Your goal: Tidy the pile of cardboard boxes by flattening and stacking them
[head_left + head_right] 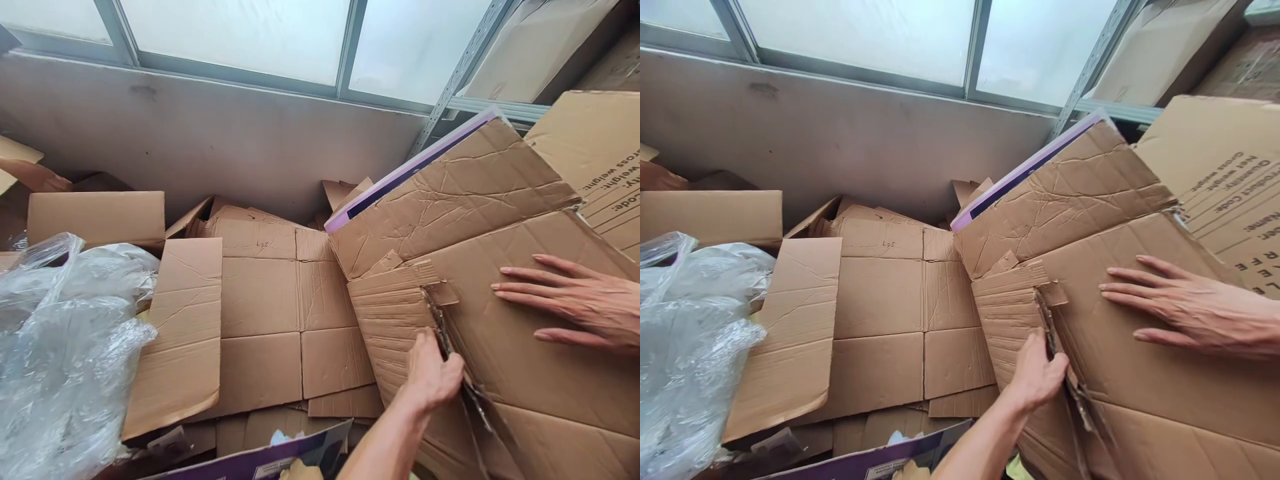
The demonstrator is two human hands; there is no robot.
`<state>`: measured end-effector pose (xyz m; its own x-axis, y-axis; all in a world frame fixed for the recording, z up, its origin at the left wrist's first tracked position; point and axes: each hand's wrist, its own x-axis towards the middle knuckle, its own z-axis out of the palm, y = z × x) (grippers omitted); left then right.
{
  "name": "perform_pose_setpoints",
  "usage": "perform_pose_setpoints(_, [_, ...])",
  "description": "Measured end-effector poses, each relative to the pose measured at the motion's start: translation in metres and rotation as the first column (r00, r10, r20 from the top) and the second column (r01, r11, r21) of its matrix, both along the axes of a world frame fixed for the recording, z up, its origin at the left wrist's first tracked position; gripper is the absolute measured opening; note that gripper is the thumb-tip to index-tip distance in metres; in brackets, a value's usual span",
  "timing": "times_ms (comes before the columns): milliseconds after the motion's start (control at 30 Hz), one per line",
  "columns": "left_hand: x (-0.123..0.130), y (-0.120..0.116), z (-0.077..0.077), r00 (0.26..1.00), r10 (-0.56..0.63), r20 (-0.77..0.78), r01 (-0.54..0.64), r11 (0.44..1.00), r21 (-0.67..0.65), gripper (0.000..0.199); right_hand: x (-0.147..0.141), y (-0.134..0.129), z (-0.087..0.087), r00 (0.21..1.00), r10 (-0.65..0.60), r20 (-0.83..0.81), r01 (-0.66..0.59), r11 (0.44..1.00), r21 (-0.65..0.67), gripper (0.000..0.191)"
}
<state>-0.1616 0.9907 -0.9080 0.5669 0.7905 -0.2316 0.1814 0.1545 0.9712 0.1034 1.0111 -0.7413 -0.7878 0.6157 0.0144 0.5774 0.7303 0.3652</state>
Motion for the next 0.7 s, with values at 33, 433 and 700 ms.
perform_pose_setpoints(33, [0.020,-0.002,0.003,1.000,0.013,0.003,-0.013,1.000,-0.017,0.058,-0.013,0.005,0.001,0.998,0.025,0.064,-0.025,1.000,0.001,0.090])
perform_pose_setpoints(433, [-0.048,0.012,-0.080,0.959,0.277,0.062,-0.251,0.929,-0.271,0.030,-0.020,0.042,-0.118,0.988,0.153,0.000,-0.125,0.806,-0.578,0.062])
perform_pose_setpoints(700, [-0.275,0.041,-0.247,0.124,0.732,-0.670,-0.980,-0.015,-0.199,0.049,0.028,0.042,-0.106,0.995,-0.039,0.090,0.089,0.737,-0.670,0.058])
